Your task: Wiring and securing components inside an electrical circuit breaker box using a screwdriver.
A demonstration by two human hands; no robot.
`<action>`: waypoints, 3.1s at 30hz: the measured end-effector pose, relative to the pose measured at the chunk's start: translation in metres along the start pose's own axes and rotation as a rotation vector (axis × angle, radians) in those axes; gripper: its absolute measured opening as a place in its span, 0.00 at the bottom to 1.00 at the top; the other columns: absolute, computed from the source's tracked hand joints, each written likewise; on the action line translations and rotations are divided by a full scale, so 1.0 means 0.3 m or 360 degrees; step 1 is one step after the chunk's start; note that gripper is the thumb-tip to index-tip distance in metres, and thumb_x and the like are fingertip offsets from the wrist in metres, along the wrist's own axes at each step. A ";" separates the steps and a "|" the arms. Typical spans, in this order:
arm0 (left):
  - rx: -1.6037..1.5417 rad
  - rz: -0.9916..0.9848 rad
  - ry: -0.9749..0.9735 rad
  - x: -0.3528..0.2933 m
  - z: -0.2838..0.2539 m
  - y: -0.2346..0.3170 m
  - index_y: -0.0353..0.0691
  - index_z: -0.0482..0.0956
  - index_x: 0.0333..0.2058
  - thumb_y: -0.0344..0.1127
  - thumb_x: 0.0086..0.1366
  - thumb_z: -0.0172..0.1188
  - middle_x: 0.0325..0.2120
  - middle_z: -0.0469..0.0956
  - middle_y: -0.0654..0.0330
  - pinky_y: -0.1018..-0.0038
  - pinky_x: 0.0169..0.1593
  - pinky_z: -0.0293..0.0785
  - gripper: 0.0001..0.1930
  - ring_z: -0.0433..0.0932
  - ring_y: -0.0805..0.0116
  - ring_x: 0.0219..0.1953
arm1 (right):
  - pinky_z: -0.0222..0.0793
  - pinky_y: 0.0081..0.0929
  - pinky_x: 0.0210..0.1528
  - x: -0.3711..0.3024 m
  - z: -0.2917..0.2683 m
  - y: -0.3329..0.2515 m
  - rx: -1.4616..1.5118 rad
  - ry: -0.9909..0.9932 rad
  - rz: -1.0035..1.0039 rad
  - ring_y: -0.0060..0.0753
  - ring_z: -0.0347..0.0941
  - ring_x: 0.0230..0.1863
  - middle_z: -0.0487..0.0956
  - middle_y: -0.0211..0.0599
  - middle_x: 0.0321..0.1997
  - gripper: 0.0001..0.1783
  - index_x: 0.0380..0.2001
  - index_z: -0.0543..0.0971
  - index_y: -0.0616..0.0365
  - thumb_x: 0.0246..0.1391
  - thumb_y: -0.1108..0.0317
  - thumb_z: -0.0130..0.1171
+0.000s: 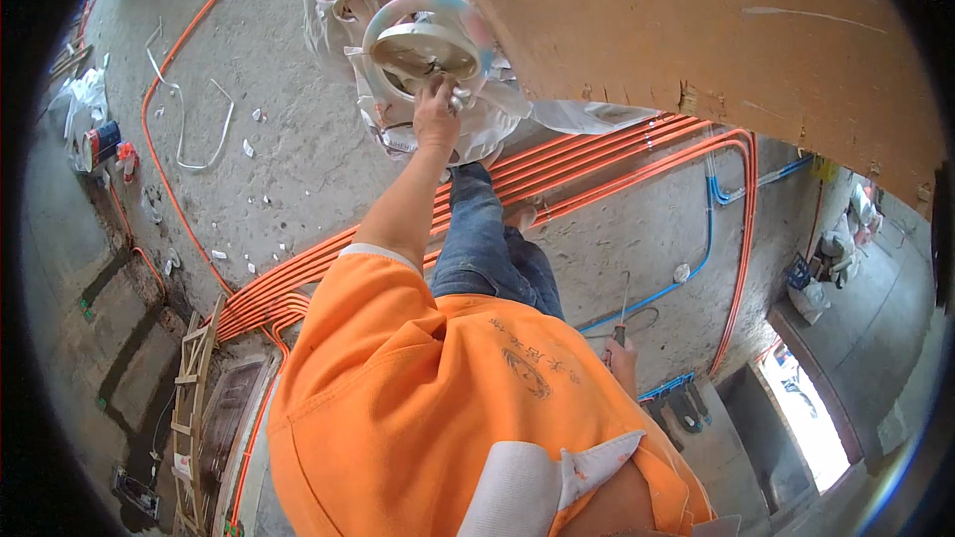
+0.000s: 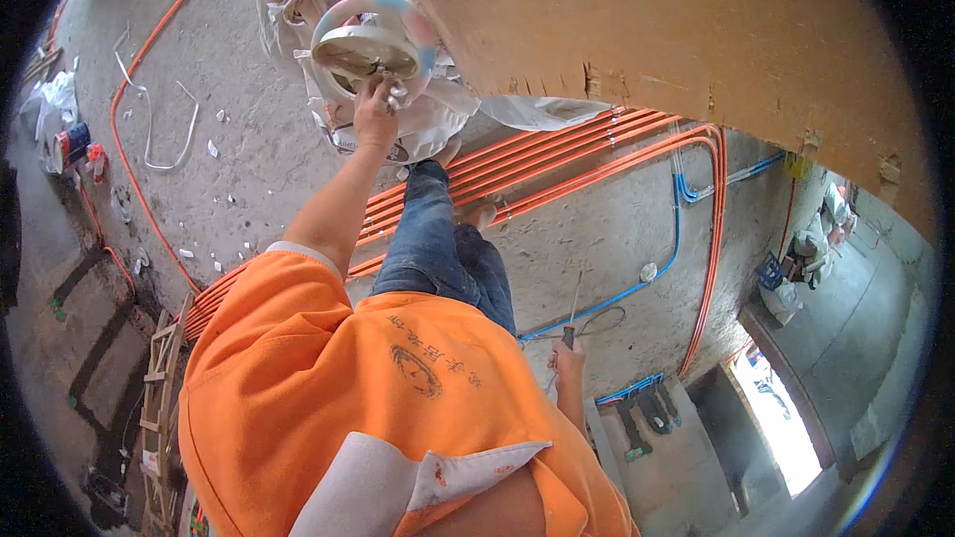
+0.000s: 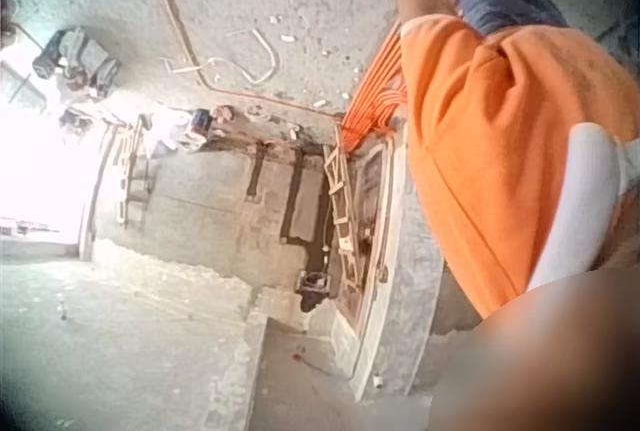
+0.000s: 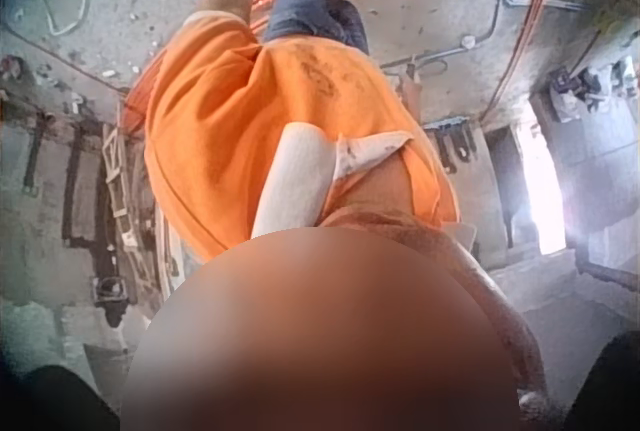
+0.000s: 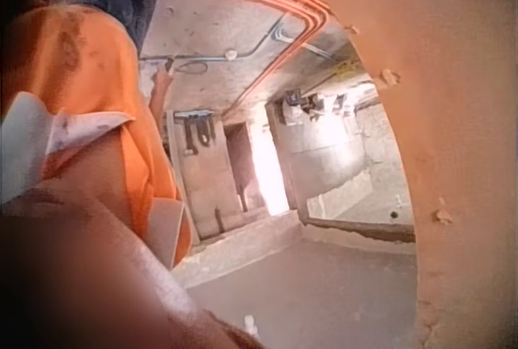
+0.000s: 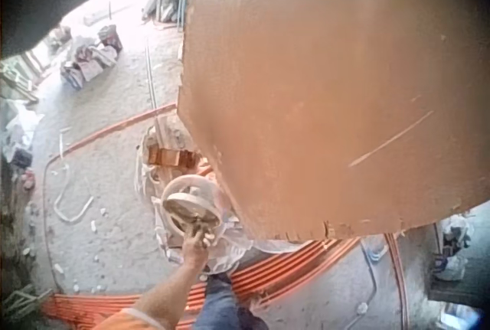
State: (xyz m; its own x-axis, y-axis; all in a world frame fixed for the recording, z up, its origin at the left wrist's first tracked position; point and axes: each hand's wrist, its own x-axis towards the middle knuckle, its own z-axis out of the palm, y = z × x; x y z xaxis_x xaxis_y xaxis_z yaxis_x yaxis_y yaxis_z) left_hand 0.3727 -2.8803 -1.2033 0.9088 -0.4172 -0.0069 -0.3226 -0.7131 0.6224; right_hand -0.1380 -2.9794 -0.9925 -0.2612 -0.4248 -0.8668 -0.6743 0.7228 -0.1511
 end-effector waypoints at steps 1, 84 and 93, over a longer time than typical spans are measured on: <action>0.0150 -0.0019 -0.0026 -0.012 0.002 -0.001 0.50 0.74 0.45 0.25 0.47 0.57 0.48 0.70 0.59 0.62 0.50 0.70 0.23 0.69 0.51 0.48 | 0.60 0.20 0.11 0.006 -0.007 0.012 0.0004 0.0008 0.0005 0.21 0.64 0.12 0.67 0.28 0.16 0.06 0.26 0.69 0.58 0.44 0.72 0.56; -0.0875 -0.0352 -0.0835 0.342 0.755 0.674 0.42 0.57 0.55 0.26 0.39 0.73 0.43 0.73 0.59 0.72 0.33 0.72 0.44 0.73 0.67 0.38 | 0.62 0.21 0.11 0.804 -0.965 -0.351 0.0465 -0.0083 0.0129 0.21 0.63 0.11 0.67 0.29 0.17 0.09 0.29 0.70 0.58 0.48 0.65 0.57; -0.1037 -0.1134 -0.0705 0.294 0.641 0.883 0.37 0.67 0.47 0.37 0.45 0.72 0.32 0.76 0.60 0.76 0.28 0.70 0.32 0.74 0.74 0.27 | 0.61 0.20 0.11 0.866 -1.038 -0.527 0.0193 -0.0112 -0.0008 0.19 0.64 0.12 0.68 0.28 0.19 0.06 0.28 0.70 0.56 0.49 0.67 0.56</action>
State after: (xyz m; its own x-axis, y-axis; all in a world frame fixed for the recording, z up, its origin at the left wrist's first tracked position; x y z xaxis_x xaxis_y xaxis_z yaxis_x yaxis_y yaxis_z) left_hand 0.3164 -3.2144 -1.1896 0.6125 -0.2835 -0.7379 0.5696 -0.4891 0.6606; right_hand -0.3142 -3.3737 -1.0460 -0.2062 -0.3926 -0.8963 -0.5860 0.7831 -0.2082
